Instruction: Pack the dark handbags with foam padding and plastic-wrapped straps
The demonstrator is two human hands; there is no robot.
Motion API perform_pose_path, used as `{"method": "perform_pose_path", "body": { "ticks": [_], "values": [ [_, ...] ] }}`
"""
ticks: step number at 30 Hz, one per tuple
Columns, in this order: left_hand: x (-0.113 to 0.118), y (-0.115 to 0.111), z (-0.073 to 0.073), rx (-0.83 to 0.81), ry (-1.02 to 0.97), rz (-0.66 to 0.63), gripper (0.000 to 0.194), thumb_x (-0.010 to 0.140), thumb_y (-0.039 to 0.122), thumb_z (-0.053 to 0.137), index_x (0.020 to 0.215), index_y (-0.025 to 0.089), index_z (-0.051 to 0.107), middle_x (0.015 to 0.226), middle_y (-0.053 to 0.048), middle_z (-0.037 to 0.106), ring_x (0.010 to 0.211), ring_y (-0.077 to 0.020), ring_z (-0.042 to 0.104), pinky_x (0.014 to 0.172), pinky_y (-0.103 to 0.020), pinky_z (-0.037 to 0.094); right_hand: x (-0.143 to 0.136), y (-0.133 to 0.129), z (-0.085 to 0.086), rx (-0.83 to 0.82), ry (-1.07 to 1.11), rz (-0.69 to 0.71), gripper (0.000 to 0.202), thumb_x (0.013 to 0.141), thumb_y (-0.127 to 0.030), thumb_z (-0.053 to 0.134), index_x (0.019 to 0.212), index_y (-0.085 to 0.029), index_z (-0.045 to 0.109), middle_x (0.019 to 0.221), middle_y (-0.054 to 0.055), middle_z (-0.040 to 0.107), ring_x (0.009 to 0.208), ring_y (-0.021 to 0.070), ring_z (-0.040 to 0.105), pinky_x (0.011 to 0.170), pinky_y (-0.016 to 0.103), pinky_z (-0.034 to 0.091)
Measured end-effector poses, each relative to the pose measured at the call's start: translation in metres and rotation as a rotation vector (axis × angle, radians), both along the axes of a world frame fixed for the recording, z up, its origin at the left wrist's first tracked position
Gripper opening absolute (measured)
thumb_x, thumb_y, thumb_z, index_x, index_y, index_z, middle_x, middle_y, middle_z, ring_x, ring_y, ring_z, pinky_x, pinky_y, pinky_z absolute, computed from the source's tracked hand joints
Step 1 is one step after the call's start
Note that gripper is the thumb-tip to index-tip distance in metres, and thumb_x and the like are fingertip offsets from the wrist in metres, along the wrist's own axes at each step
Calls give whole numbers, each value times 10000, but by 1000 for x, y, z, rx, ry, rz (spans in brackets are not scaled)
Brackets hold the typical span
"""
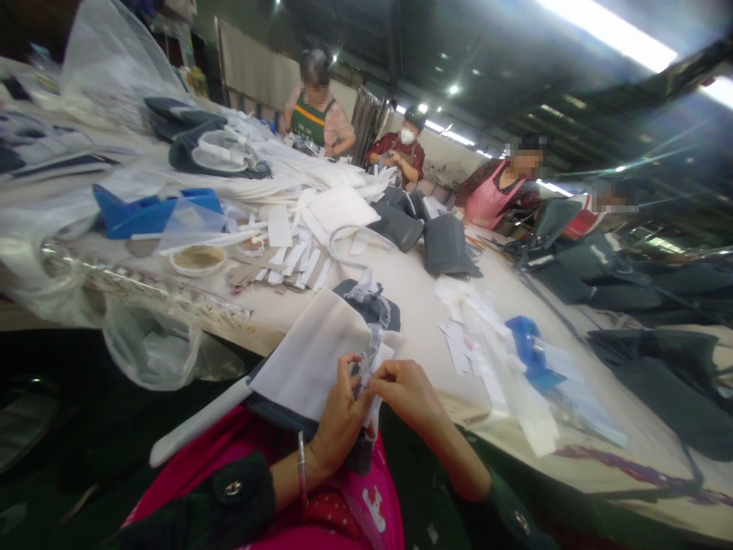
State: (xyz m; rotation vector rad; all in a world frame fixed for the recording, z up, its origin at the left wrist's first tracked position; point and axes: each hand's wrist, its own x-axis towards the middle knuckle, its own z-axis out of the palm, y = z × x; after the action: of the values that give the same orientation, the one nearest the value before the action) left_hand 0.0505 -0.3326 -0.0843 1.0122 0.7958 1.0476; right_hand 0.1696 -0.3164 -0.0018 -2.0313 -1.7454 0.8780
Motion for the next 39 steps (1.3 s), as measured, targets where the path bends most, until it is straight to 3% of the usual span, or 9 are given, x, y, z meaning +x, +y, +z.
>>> {"method": "perform_pose_path", "body": {
  "ticks": [9, 15, 19, 22, 28, 33, 39],
  "values": [
    [-1, 1, -1, -8, 33, 2, 311, 892, 433, 578, 970, 249, 340, 656, 68, 582, 381, -130, 578, 336, -183, 407, -2, 3, 1, -18, -129, 18, 150, 689, -172, 566, 608, -178, 692, 614, 13, 651, 637, 154, 577, 573, 242, 334],
    [-3, 4, -1, -39, 24, -21, 298, 879, 386, 587, 965, 246, 338, 694, 48, 627, 382, -142, 595, 342, -206, 445, 12, -7, 3, -48, -163, 53, 137, 765, -219, 600, 647, -183, 661, 614, 1, 620, 623, 145, 541, 571, 245, 300],
    [-3, 3, -4, -50, 6, -46, 267, 891, 354, 563, 984, 242, 340, 709, 38, 642, 394, -142, 605, 356, -205, 451, 23, -14, 1, -75, -110, 34, 56, 736, -169, 634, 790, -183, 633, 584, -30, 584, 575, 131, 513, 552, 237, 286],
    [-4, 4, -7, -66, -7, -60, 272, 894, 352, 561, 1005, 239, 339, 687, 45, 638, 386, -142, 600, 362, -208, 452, 36, -17, -9, -65, 54, 20, 151, 700, -123, 626, 840, -173, 596, 595, -51, 560, 575, 122, 504, 549, 227, 313],
    [-6, 9, -6, -130, -17, -120, 320, 856, 387, 614, 1035, 204, 422, 792, -4, 681, 415, -139, 614, 403, -231, 475, 52, -11, -43, -68, 386, 52, 81, 650, -84, 573, 673, -162, 574, 615, -44, 553, 602, 113, 497, 618, 230, 389],
    [-9, 11, 0, -166, -17, -163, 380, 821, 432, 648, 1033, 163, 482, 562, 34, 626, 398, -133, 566, 418, -210, 420, 43, -1, -65, -7, 392, -60, 153, 632, -84, 586, 735, -180, 525, 656, -46, 559, 644, 128, 516, 633, 235, 408],
    [-13, 16, 1, -211, -50, -248, 457, 819, 422, 655, 1129, 119, 510, 536, 22, 636, 404, -128, 542, 436, -211, 403, 22, 0, -79, 223, 373, -94, 245, 684, -93, 551, 893, -211, 504, 767, -27, 620, 718, 162, 560, 670, 264, 447]
  ]
}}
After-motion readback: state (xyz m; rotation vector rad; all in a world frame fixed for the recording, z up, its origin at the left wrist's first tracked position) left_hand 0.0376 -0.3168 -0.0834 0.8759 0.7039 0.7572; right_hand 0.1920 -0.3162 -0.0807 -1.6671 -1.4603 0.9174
